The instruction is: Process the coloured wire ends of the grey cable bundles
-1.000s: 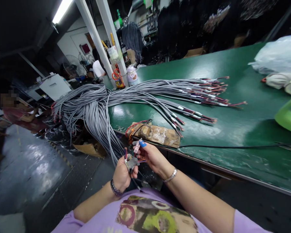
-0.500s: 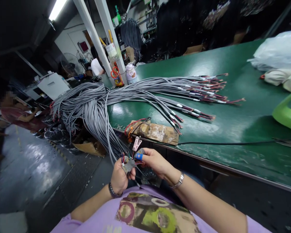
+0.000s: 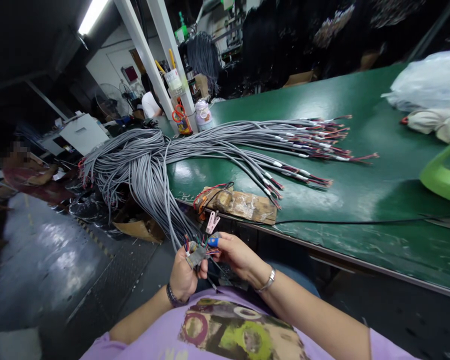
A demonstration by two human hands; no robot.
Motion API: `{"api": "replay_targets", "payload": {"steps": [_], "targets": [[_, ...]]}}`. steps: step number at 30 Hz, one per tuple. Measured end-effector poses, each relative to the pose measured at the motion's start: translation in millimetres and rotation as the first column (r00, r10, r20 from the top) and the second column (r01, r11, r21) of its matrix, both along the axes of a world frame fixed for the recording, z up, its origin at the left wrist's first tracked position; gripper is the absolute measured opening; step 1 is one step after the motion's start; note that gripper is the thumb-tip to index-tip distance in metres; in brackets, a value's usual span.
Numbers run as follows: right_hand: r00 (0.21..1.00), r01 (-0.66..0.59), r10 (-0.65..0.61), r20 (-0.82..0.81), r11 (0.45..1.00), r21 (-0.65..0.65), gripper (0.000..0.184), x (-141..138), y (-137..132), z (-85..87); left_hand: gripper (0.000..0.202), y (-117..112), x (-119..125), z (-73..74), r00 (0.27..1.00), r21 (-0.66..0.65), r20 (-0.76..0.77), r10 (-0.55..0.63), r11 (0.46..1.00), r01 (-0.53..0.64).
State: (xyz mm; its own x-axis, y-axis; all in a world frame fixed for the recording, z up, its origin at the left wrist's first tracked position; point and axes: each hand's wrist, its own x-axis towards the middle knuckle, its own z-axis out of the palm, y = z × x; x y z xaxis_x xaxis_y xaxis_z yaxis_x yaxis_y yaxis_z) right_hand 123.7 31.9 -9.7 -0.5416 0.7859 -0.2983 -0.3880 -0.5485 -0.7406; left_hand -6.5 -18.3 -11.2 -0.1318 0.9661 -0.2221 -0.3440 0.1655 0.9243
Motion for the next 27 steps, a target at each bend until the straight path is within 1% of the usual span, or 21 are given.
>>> {"api": "replay_targets", "payload": {"steps": [4, 6, 8, 10, 12, 13, 14, 15, 17, 18, 19, 20, 21, 23, 24, 27], "targets": [[0.998, 0.031, -0.03, -0.049, 0.999, 0.033, 0.027, 2.3, 3.4, -5.7, 0.024, 1.1, -1.4, 0.4, 0.997, 0.001, 0.008, 0.074, 0.997, -0.074], [0.995, 0.062, -0.062, -0.075, 0.998, -0.01, 0.025, 5.4, 8.2, -8.2, 0.026, 0.9, -1.2, 3.8, 0.996, -0.012, 0.029, 0.09, 0.996, -0.09], [0.993, 0.08, -0.087, -0.081, 0.993, -0.084, 0.027, 7.9, 14.8, -8.3, 0.029, 0.5, 0.0, 8.9, 0.995, -0.017, 0.057, 0.08, 0.997, -0.079], [0.995, 0.053, -0.062, -0.082, 0.993, -0.106, 0.032, 8.5, 21.1, -5.8, 0.032, 0.6, 2.0, 14.6, 0.995, -0.017, 0.082, 0.049, 0.999, -0.047], [0.995, 0.016, -0.019, -0.093, 0.999, -0.03, 0.034, 6.7, 25.3, -2.4, 0.033, 2.1, 4.3, 19.1, 0.995, -0.018, 0.098, 0.018, 1.0, -0.016], [0.996, 0.021, -0.018, -0.085, 0.999, 0.037, 0.035, 5.2, 26.3, -1.1, 0.034, 3.4, 5.3, 20.5, 0.995, -0.022, 0.101, 0.01, 1.0, -0.007], [0.997, 0.049, -0.043, -0.06, 0.992, 0.112, 0.036, 3.5, 26.8, -0.3, 0.035, 5.1, 6.1, 21.2, 0.995, -0.029, 0.102, 0.009, 1.0, -0.006], [0.996, 0.095, -0.093, -0.018, 0.978, 0.188, 0.038, 1.8, 26.9, -0.3, 0.037, 7.1, 6.7, 21.3, 0.995, -0.038, 0.101, 0.014, 0.999, -0.01], [0.97, 0.194, -0.229, 0.081, 0.931, 0.31, 0.042, -1.2, 26.6, -1.6, 0.039, 11.2, 7.0, 19.6, 0.995, -0.057, 0.099, 0.03, 0.998, -0.025], [0.953, 0.23, -0.283, 0.111, 0.91, 0.344, 0.045, -2.4, 26.5, -2.5, 0.04, 13.0, 6.9, 18.3, 0.995, -0.061, 0.096, 0.033, 0.998, -0.027], [0.945, 0.248, -0.305, 0.118, 0.903, 0.351, 0.047, -3.5, 26.7, -3.3, 0.039, 14.4, 6.7, 16.7, 0.995, -0.059, 0.093, 0.03, 0.998, -0.024], [0.951, 0.246, -0.292, 0.1, 0.912, 0.328, 0.05, -4.4, 27.1, -3.8, 0.038, 15.4, 6.5, 15.3, 0.996, -0.051, 0.089, 0.022, 0.999, -0.018], [0.966, 0.227, -0.253, 0.059, 0.932, 0.282, 0.052, -5.3, 27.6, -3.9, 0.037, 16.1, 6.4, 14.0, 0.996, -0.042, 0.085, 0.013, 0.999, -0.009], [0.986, 0.165, -0.157, -0.06, 0.973, 0.163, 0.052, -7.0, 29.2, -3.3, 0.035, 16.5, 6.7, 12.2, 0.997, -0.026, 0.078, 0.005, 1.0, -0.003], [0.985, 0.141, -0.128, -0.116, 0.984, 0.11, 0.051, -7.9, 30.1, -2.9, 0.035, 16.6, 7.0, 11.7, 0.997, -0.024, 0.077, 0.008, 1.0, -0.006], [0.968, 0.15, -0.143, -0.206, 0.988, 0.021, 0.045, -10.4, 32.4, -2.7, 0.035, 16.9, 8.3, 10.6, 0.998, -0.035, 0.067, 0.023, 0.999, -0.02]]}}
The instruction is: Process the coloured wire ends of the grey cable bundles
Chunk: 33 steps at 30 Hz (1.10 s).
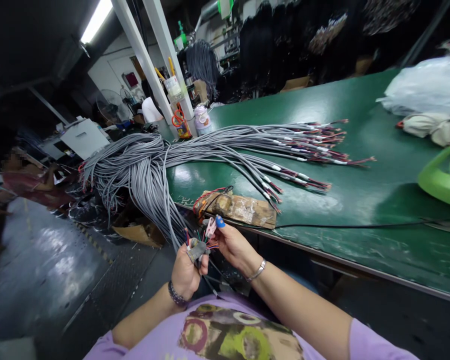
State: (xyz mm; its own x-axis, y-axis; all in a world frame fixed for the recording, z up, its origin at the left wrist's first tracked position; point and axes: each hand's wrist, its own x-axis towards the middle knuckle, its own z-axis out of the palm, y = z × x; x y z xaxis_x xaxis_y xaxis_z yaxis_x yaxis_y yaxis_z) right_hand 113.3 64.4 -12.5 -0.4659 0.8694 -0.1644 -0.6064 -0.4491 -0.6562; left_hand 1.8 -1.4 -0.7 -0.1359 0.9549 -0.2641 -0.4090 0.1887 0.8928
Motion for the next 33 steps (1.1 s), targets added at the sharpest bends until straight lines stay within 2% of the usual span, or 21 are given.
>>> {"api": "replay_targets", "payload": {"steps": [8, 14, 18, 21, 25, 33], "targets": [[1.0, 0.011, -0.011, 0.004, 0.998, -0.061, 0.043, 0.4, -3.3, -0.2, 0.035, -4.4, -0.5, -2.3, 0.999, -0.031, -0.04, 0.024, 0.999, -0.025], [0.996, -0.092, 0.092, -0.009, 0.993, -0.069, 0.043, 8.2, -4.0, 2.8, 0.032, -13.6, -3.5, 2.8, 0.998, -0.004, -0.032, 0.051, 0.999, -0.051], [0.998, -0.063, 0.063, 0.01, 0.998, -0.002, 0.033, 9.8, -2.5, 3.8, 0.034, -12.6, -2.0, 6.4, 0.994, 0.02, -0.019, 0.104, 0.994, -0.104], [0.999, -0.045, 0.046, 0.01, 0.999, -0.022, 0.034, 9.3, -2.3, 2.9, 0.033, -8.3, 0.7, 6.3, 0.992, 0.03, -0.024, 0.128, 0.991, -0.127], [0.999, -0.037, 0.037, 0.001, 0.998, -0.049, 0.034, 7.4, -1.5, 1.6, 0.028, -2.1, 2.7, 2.9, 0.991, 0.03, -0.035, 0.126, 0.992, -0.125], [1.0, -0.002, 0.002, 0.017, 1.0, -0.004, 0.04, 2.9, -2.0, 1.3, 0.027, 0.9, 2.9, -4.7, 0.991, 0.029, -0.101, 0.093, 0.995, -0.091]]}}
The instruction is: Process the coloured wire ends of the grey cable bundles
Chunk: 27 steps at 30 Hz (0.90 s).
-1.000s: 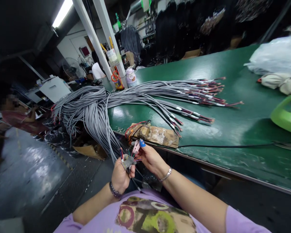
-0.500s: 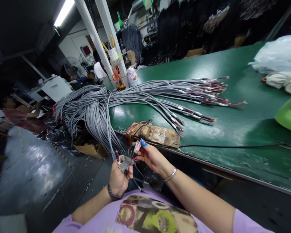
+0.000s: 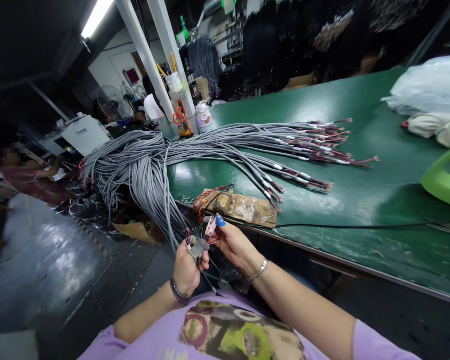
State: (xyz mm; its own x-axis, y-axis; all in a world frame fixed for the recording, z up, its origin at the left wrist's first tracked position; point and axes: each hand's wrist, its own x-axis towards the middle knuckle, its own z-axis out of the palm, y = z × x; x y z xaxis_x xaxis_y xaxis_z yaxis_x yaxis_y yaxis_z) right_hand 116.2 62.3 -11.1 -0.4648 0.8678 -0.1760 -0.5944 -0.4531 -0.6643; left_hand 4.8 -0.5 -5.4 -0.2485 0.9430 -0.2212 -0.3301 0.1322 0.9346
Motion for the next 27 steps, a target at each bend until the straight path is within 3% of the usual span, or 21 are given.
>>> {"api": "replay_targets", "payload": {"steps": [5, 9, 14, 18, 22, 24, 27], "targets": [[1.0, -0.02, 0.019, -0.017, 0.998, -0.065, 0.037, 4.6, -2.4, -4.8, 0.028, -4.0, -1.8, -0.2, 1.0, 0.005, 0.016, 0.003, 1.0, -0.004], [0.973, -0.215, 0.221, 0.065, 0.972, -0.097, 0.043, 16.6, -2.9, -5.6, 0.03, -11.0, -5.0, -1.7, 1.0, -0.012, 0.008, 0.006, 1.0, -0.006], [0.887, -0.394, 0.375, 0.269, 0.919, 0.019, 0.038, 23.8, -2.0, 0.9, 0.032, -19.0, -9.7, -11.1, 0.996, 0.027, -0.065, -0.063, 0.998, 0.065], [0.848, -0.429, 0.343, 0.403, 0.892, 0.143, 0.034, 22.3, -3.3, 8.1, 0.031, -19.9, -14.1, -13.7, 0.956, -0.02, -0.173, -0.235, 0.972, 0.235], [0.783, -0.496, 0.277, 0.557, 0.818, 0.291, 0.032, 22.6, -7.0, 13.3, 0.031, -15.7, -19.3, -8.4, 0.82, -0.171, -0.224, -0.527, 0.849, 0.5], [0.772, -0.495, 0.226, 0.594, 0.8, 0.338, 0.033, 24.9, -8.8, 13.9, 0.031, -12.9, -21.4, -5.6, 0.8, -0.208, -0.206, -0.564, 0.824, 0.527], [0.821, -0.386, 0.163, 0.547, 0.864, 0.322, 0.039, 32.1, -11.4, 10.5, 0.031, -9.9, -22.5, -3.3, 0.872, -0.175, -0.155, -0.465, 0.881, 0.439]]}}
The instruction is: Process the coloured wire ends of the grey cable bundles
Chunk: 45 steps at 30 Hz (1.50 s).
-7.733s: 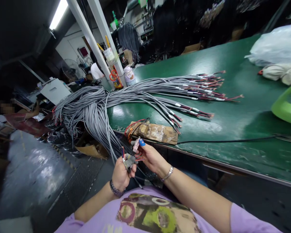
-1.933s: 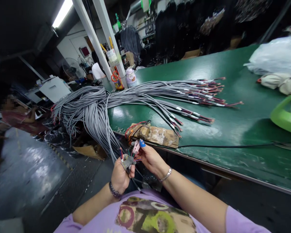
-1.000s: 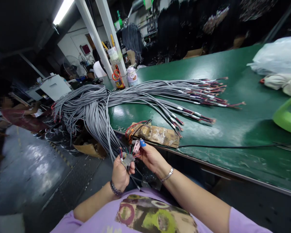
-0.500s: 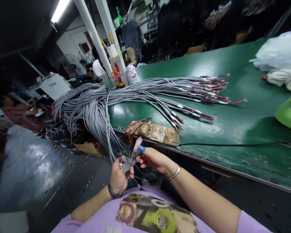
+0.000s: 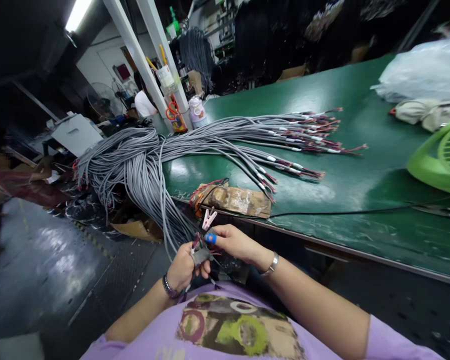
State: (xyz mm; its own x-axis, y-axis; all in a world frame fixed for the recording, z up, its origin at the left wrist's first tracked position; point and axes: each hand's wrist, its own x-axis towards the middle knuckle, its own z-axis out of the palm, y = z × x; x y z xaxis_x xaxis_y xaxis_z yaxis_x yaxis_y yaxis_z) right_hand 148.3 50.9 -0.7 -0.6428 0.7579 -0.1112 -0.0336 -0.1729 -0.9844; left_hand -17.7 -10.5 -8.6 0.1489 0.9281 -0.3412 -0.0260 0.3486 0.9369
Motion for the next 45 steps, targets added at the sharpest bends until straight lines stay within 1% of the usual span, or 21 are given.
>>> {"api": "replay_targets", "payload": {"steps": [2, 4, 5, 7, 9, 11, 13, 15, 16, 17, 18, 19, 21, 22, 24, 26, 29, 34, 39, 42, 45], "targets": [[0.995, 0.084, -0.091, -0.045, 0.988, -0.129, 0.042, 5.0, -3.5, -5.5, 0.031, 0.5, 1.4, -0.3, 0.992, 0.023, 0.054, 0.112, 0.993, -0.113], [0.986, 0.122, -0.147, -0.075, 0.957, -0.263, 0.044, 6.3, -10.3, -12.8, 0.031, 0.1, 4.6, -2.1, 0.977, 0.046, 0.089, 0.192, 0.979, -0.196], [0.983, 0.13, -0.163, -0.088, 0.946, -0.295, 0.043, 4.8, -15.1, -16.6, 0.031, -0.3, 6.8, -3.3, 0.971, 0.057, 0.098, 0.218, 0.973, -0.224], [0.972, 0.164, -0.203, -0.119, 0.946, -0.281, 0.042, -2.5, -26.5, -22.8, 0.03, -1.2, 11.6, -5.9, 0.964, 0.077, 0.103, 0.247, 0.964, -0.255], [0.944, 0.216, -0.265, -0.195, 0.946, -0.241, 0.039, -11.9, -36.9, -25.7, 0.03, -1.5, 15.2, -7.7, 0.965, 0.101, 0.096, 0.243, 0.962, -0.252], [0.919, 0.218, -0.281, -0.277, 0.946, -0.238, 0.035, -18.0, -42.0, -25.2, 0.032, -1.3, 15.8, -8.1, 0.981, 0.116, 0.07, 0.182, 0.975, -0.19], [0.932, 0.195, -0.244, -0.269, 0.961, -0.198, 0.034, -17.8, -39.5, -22.6, 0.035, -0.7, 12.8, -7.8, 0.999, 0.097, 0.028, 0.044, 0.994, -0.046], [0.974, 0.146, -0.158, -0.163, 0.986, -0.085, 0.035, -12.7, -30.6, -19.8, 0.039, -0.5, 8.0, -7.7, 0.993, 0.052, -0.016, -0.12, 0.991, 0.12], [0.989, 0.11, -0.111, -0.094, 0.994, -0.017, 0.035, -9.7, -25.0, -18.6, 0.041, -0.7, 5.8, -7.9, 0.983, 0.03, -0.036, -0.179, 0.983, 0.18], [0.997, 0.074, -0.073, -0.029, 0.996, 0.043, 0.036, -7.2, -19.2, -17.6, 0.042, -1.1, 4.2, -8.3, 0.976, 0.015, -0.05, -0.211, 0.977, 0.212], [0.999, 0.048, -0.05, 0.022, 0.995, 0.087, 0.036, -5.5, -14.0, -16.7, 0.042, -1.5, 3.3, -8.8, 0.976, 0.008, -0.056, -0.21, 0.977, 0.211], [0.998, 0.037, -0.043, 0.05, 0.993, 0.113, 0.036, -4.9, -9.6, -15.6, 0.042, -2.0, 3.4, -9.2, 0.983, 0.011, -0.053, -0.177, 0.984, 0.178], [0.998, 0.052, -0.057, 0.039, 0.992, 0.111, 0.036, -6.7, -4.3, -12.8, 0.041, -2.5, 5.9, -9.2, 0.999, 0.033, -0.004, -0.04, 0.999, 0.041], [0.997, 0.071, -0.072, 0.01, 0.994, 0.087, 0.036, -8.8, -3.4, -10.9, 0.041, -2.4, 7.9, -8.6, 0.998, 0.043, 0.038, 0.043, 0.998, -0.045], [0.994, 0.1, -0.099, -0.053, 0.995, 0.026, 0.037, -13.8, -4.2, -6.6, 0.039, -1.7, 12.0, -6.6, 0.975, 0.043, 0.121, 0.186, 0.98, -0.192], [0.99, 0.09, -0.093, -0.104, 0.995, -0.032, 0.038, -18.5, -6.9, -2.7, 0.036, -0.8, 14.7, -4.4, 0.949, 0.032, 0.172, 0.263, 0.962, -0.272], [0.985, 0.073, -0.085, -0.147, 0.994, -0.081, 0.041, -23.1, -10.2, -0.8, 0.031, -0.4, 15.4, -4.1, 0.929, 0.04, 0.203, 0.309, 0.945, -0.324], [0.974, 0.189, -0.199, -0.106, 0.977, -0.096, 0.045, -23.9, -12.2, -7.0, 0.024, -1.5, 13.1, -12.0, 0.909, 0.061, 0.225, 0.351, 0.926, -0.373], [0.972, 0.217, -0.224, -0.076, 0.972, -0.086, 0.046, -21.1, -15.8, -12.1, 0.021, -2.1, 11.7, -15.9, 0.889, 0.065, 0.226, 0.399, 0.904, -0.422], [0.973, 0.214, -0.221, -0.074, 0.973, -0.089, 0.046, -19.9, -16.9, -13.7, 0.022, -1.9, 11.6, -14.1, 0.88, 0.055, 0.229, 0.416, 0.897, -0.439], [0.974, 0.212, -0.218, -0.064, 0.973, -0.09, 0.043, -19.2, -16.2, -14.3, 0.028, -1.1, 11.9, -11.6, 0.879, 0.049, 0.219, 0.424, 0.895, -0.444]]}}
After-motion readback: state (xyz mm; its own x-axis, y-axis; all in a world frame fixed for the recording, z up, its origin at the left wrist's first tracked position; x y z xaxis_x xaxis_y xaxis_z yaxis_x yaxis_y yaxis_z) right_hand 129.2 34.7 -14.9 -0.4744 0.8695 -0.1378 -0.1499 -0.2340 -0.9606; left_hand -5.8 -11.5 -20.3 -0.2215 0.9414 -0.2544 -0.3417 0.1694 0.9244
